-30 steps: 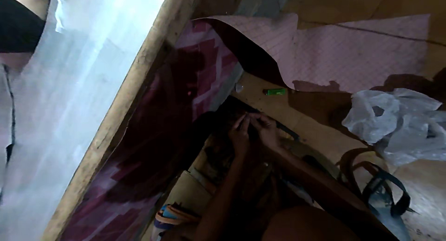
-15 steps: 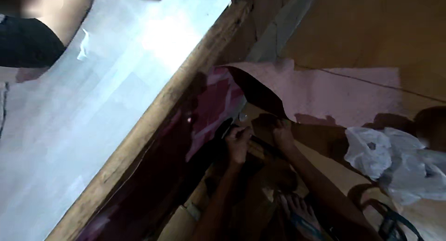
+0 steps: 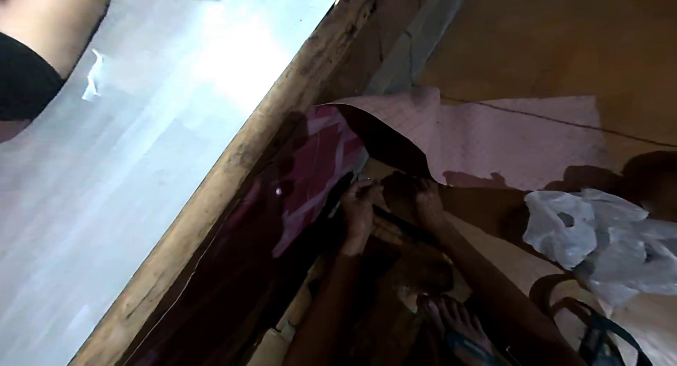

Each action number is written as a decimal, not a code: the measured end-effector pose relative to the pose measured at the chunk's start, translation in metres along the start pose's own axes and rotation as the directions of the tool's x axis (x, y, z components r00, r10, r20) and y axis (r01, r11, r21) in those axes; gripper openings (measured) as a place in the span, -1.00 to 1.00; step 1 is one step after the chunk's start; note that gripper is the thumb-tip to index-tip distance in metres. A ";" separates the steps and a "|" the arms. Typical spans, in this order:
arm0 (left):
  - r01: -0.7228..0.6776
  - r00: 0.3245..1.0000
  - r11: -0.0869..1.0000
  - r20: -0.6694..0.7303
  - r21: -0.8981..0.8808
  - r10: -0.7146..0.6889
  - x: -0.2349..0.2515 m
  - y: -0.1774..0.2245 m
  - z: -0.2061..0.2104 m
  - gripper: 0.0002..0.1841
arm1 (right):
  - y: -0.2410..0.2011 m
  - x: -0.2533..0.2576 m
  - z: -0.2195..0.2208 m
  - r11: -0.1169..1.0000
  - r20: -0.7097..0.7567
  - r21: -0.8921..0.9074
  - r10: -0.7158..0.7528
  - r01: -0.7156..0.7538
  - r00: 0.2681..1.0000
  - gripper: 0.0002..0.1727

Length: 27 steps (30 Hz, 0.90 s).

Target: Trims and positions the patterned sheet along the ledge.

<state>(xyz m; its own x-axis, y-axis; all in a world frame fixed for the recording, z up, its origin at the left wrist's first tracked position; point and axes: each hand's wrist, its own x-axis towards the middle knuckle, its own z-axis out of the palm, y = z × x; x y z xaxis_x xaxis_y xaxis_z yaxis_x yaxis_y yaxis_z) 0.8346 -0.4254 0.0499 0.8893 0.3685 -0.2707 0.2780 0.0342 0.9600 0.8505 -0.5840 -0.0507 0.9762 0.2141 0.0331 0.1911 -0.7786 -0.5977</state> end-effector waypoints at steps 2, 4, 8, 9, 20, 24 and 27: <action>0.002 1.000 1.000 0.006 -0.003 -0.002 0.005 0.006 0.006 -0.86 | -0.015 0.005 -0.012 0.985 -0.037 0.158 0.071 -0.064 0.997 -0.70; 0.000 1.000 1.000 0.013 0.008 0.000 0.014 0.008 0.011 -0.84 | -0.032 0.016 -0.029 0.932 0.070 0.309 0.179 -0.192 0.981 -0.66; -0.016 1.000 1.000 0.019 0.023 0.016 0.035 0.010 0.016 -0.81 | -0.032 0.040 -0.022 0.780 0.180 0.555 0.227 -0.289 0.957 -0.64; -0.026 0.999 0.999 0.022 0.044 0.025 0.039 0.012 0.017 -0.81 | -0.031 0.044 -0.019 0.748 0.176 0.596 0.234 -0.293 0.956 -0.63; -0.145 0.988 0.985 0.073 0.090 0.139 0.063 0.023 0.025 -0.82 | -0.049 0.056 -0.026 0.510 0.326 0.659 0.467 -0.552 0.822 -0.67; -0.187 0.980 0.974 0.092 0.130 0.176 0.067 0.030 0.029 -0.85 | -0.053 0.066 -0.022 0.466 0.362 0.652 0.503 -0.598 0.785 -0.60; -0.212 0.977 0.955 0.080 0.207 0.200 0.075 0.036 0.030 -0.91 | -0.052 0.076 -0.021 0.648 0.328 0.534 0.434 -0.544 0.839 -0.58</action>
<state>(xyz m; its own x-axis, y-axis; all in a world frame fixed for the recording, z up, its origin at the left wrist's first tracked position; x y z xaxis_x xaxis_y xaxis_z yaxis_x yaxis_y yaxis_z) 0.9227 -0.4247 0.0616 0.9531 0.2925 -0.0783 0.1517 -0.2374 0.9595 0.9170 -0.5399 -0.0005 0.8685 0.0348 -0.4945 -0.4618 -0.3061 -0.8325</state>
